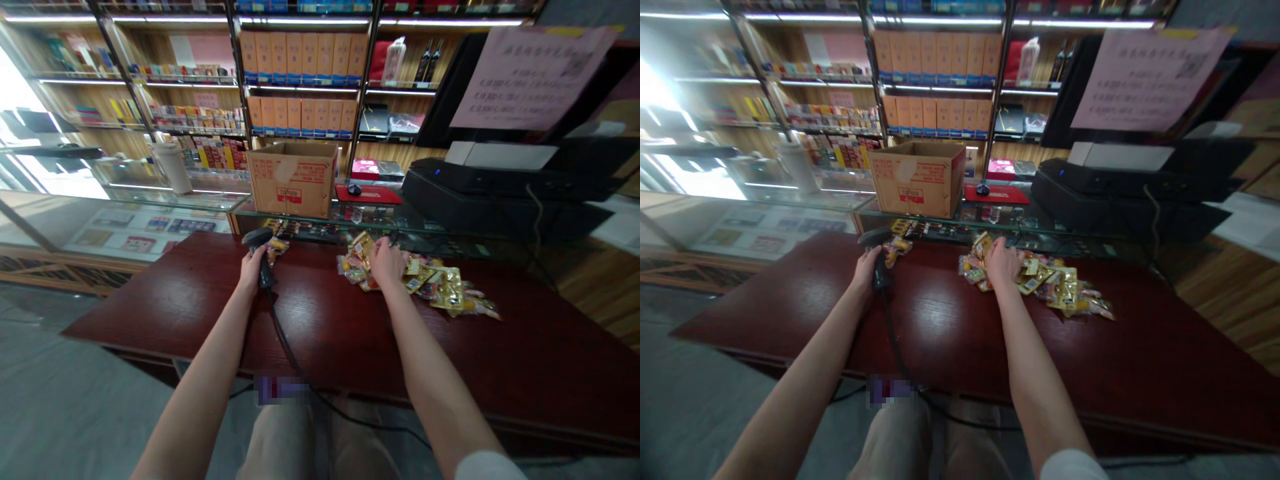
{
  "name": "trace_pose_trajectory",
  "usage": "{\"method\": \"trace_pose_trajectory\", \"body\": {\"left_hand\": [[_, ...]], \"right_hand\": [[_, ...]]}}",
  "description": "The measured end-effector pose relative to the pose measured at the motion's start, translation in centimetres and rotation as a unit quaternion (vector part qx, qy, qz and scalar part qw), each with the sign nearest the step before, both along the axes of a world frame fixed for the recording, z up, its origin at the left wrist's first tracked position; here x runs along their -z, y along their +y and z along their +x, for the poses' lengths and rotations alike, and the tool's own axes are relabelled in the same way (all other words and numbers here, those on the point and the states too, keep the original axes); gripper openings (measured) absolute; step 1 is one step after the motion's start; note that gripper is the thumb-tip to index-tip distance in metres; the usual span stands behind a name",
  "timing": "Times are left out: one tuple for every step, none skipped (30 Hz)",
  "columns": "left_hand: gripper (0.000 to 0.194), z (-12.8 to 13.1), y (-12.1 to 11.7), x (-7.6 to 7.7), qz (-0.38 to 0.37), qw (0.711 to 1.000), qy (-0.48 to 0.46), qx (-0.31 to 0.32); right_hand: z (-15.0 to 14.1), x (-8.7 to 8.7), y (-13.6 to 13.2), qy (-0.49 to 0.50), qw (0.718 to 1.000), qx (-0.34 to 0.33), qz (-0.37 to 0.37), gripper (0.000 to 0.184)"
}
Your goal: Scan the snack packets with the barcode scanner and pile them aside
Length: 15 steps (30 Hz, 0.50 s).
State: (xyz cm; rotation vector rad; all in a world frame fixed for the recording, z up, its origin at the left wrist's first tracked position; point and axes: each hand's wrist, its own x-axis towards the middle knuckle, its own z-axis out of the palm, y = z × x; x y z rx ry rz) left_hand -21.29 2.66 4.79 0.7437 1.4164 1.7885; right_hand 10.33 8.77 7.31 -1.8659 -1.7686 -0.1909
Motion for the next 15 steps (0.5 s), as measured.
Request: {"method": "trace_pose_trajectory", "body": {"left_hand": [[0.036, -0.4, 0.4, -0.1, -0.007, 1.0, -0.005, -0.018], [0.032, -0.8, 0.8, -0.3, -0.015, 0.999, -0.006, -0.03], [0.029, -1.1, 1.2, -0.4, -0.023, 0.999, -0.003, -0.035], [0.027, -1.3, 1.7, -0.5, -0.031, 0.999, 0.001, -0.033], [0.026, -1.4, 2.1, -0.4, -0.04, 0.999, 0.005, -0.024], [0.025, -1.5, 2.6, -0.4, -0.05, 0.999, 0.01, -0.01], [0.026, -1.6, 3.1, -0.2, -0.06, 0.998, 0.016, 0.008], [0.027, -1.6, 3.5, 0.1, -0.069, 0.997, 0.023, 0.026], [0.028, -1.7, 3.9, 0.3, -0.074, 0.996, 0.031, 0.042], [0.029, -1.8, 4.2, 0.6, -0.078, 0.995, 0.04, 0.056], [0.032, -2.0, 4.4, 0.9, -0.081, 0.993, 0.049, 0.068], [0.033, -2.1, 4.5, 1.1, -0.083, 0.992, 0.058, 0.078], [0.035, -2.3, 4.6, 1.2, -0.086, 0.99, 0.063, 0.089], [0.036, -2.4, 4.5, 1.2, -0.087, 0.989, 0.066, 0.1], [0.036, -2.4, 4.3, 1.1, -0.088, 0.987, 0.067, 0.113]], "right_hand": [[0.6, 0.2, 0.2, -0.006, 1.0, 0.017, 0.005, 0.023], [1.0, 0.4, 0.3, -0.011, 0.999, 0.03, 0.014, 0.022], [1.3, 0.6, 0.4, -0.014, 0.999, 0.038, 0.027, 0.022], [1.3, 0.9, 0.4, -0.015, 0.998, 0.041, 0.043, 0.025], [1.1, 1.1, 0.4, -0.014, 0.997, 0.037, 0.059, 0.029], [0.7, 1.2, 0.3, -0.012, 0.997, 0.024, 0.072, 0.032], [0.2, 1.3, 0.1, -0.01, 0.997, 0.002, 0.083, 0.034], [-0.5, 1.4, -0.1, -0.009, 0.996, -0.026, 0.09, 0.034], [-1.2, 1.5, -0.3, -0.008, 0.994, -0.057, 0.094, 0.033], [-1.9, 1.6, -0.5, -0.009, 0.992, -0.087, 0.096, 0.031], [-2.5, 1.8, -0.7, -0.012, 0.989, -0.114, 0.096, 0.03], [-3.1, 1.9, -0.9, -0.013, 0.986, -0.137, 0.096, 0.03], [-3.5, 2.1, -1.0, -0.012, 0.983, -0.155, 0.094, 0.03], [-3.8, 2.4, -1.1, -0.007, 0.981, -0.169, 0.091, 0.03], [-4.1, 2.6, -1.2, 0.0, 0.98, -0.181, 0.086, 0.029]]}}
